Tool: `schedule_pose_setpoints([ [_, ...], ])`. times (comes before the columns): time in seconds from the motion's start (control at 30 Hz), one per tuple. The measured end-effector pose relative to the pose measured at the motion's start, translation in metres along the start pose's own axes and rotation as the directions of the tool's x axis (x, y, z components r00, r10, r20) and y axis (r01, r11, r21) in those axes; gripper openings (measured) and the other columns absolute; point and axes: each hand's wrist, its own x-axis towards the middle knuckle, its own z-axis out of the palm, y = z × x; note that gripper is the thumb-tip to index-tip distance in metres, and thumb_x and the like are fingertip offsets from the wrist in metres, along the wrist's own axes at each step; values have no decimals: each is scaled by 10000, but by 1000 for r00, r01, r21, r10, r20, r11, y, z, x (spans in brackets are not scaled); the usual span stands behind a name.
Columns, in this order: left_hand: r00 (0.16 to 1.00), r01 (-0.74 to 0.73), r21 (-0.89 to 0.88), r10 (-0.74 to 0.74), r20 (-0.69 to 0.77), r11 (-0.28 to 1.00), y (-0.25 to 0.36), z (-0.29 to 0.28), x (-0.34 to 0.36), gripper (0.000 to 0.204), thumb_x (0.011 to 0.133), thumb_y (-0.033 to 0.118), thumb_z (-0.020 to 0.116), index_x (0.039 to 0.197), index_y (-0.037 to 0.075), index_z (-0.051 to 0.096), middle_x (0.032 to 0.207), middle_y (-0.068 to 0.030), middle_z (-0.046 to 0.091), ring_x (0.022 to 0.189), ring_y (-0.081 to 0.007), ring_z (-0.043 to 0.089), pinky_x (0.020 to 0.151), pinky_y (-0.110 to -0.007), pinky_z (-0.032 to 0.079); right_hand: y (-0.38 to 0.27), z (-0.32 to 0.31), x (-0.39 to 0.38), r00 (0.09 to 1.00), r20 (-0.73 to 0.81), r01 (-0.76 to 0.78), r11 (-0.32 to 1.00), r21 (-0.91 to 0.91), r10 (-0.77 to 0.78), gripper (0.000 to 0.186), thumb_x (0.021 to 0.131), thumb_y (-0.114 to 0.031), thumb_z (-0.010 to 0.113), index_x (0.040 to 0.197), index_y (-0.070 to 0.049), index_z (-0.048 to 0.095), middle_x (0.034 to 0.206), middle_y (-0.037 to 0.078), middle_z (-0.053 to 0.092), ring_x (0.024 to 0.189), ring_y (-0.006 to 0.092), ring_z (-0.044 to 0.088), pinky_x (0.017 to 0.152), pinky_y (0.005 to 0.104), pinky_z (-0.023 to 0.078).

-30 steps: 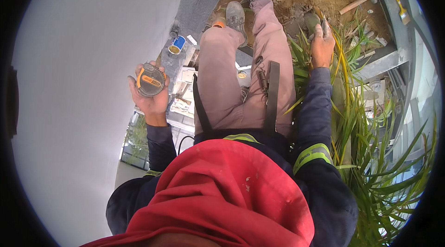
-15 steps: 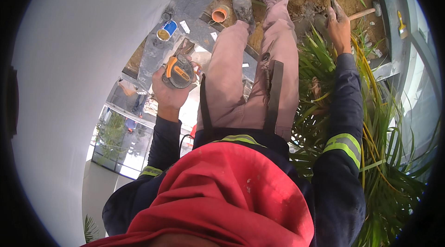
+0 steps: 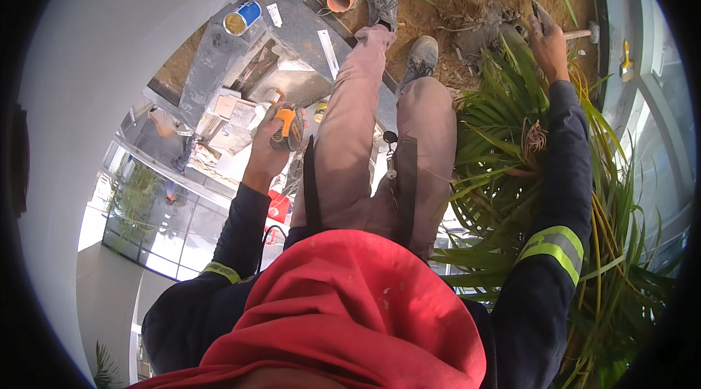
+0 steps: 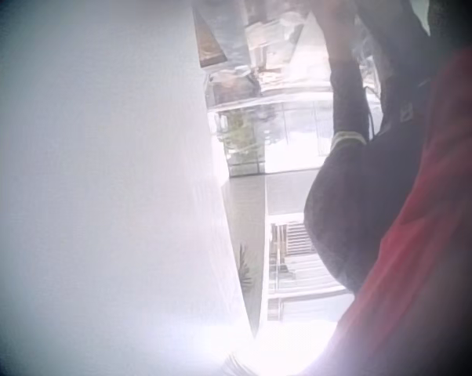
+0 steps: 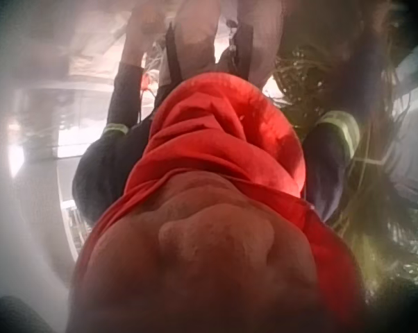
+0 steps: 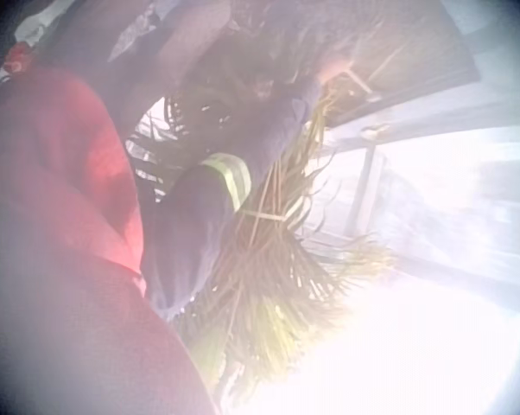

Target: The person measures and marks a stone slab using a square ruler and pencil, then uses a hammer and chisel to chip away at the stone. The person also uses a tape measure and a trowel to apply a substance to the stone.

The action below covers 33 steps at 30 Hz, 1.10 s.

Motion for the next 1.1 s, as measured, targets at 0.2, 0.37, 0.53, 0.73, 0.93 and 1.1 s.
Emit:
schedule_pose_setpoints([
  [0.2,985,-170,693,146,94,701,-34,23,24,490,870,164,700,1297,-41,574,1191,-130,645,1086,-186,623,949,-314,488,8,93,13,959,2,278,939,-204,-284,363,970,-207,588,1259,-4,673,941,207,728,863,391,694,825,417,544],
  [0.37,880,-357,862,439,182,360,-69,32,10,485,842,164,725,1262,-47,605,1177,-194,646,1111,-296,623,975,-383,485,-189,187,-92,738,519,216,880,423,-431,525,941,-353,704,1229,84,662,1056,218,738,979,237,693,931,383,523],
  [0.53,770,-449,883,560,305,136,-75,20,8,496,802,185,773,1214,-33,607,1160,-199,617,1169,-364,564,1026,-434,442,-224,229,-216,669,423,325,752,573,-611,485,944,-309,730,1211,92,667,1136,245,722,1034,220,689,911,381,531],
  [0.73,798,-376,891,578,170,256,-100,-7,58,719,771,228,789,1367,-21,472,1276,-199,573,1214,-335,554,1046,-420,428,-192,242,-203,690,579,-2,800,601,-433,389,922,-202,768,1183,74,682,999,161,711,906,157,633,816,327,518],
  [0.93,936,-320,920,226,270,227,-73,-39,123,516,799,220,731,1239,-7,585,1162,-243,667,1102,-392,643,985,-426,485,-148,292,-147,616,557,173,786,594,-557,398,890,-168,814,1194,57,688,1028,110,671,959,160,608,835,350,508],
  [1.1,983,-104,973,126,132,-206,-19,-134,215,393,879,288,676,1109,-30,686,1066,-272,705,1061,-437,658,944,-460,508,-66,329,-58,712,446,371,830,416,-542,268,867,-91,805,1089,22,707,915,114,629,883,245,626,831,354,511],
])
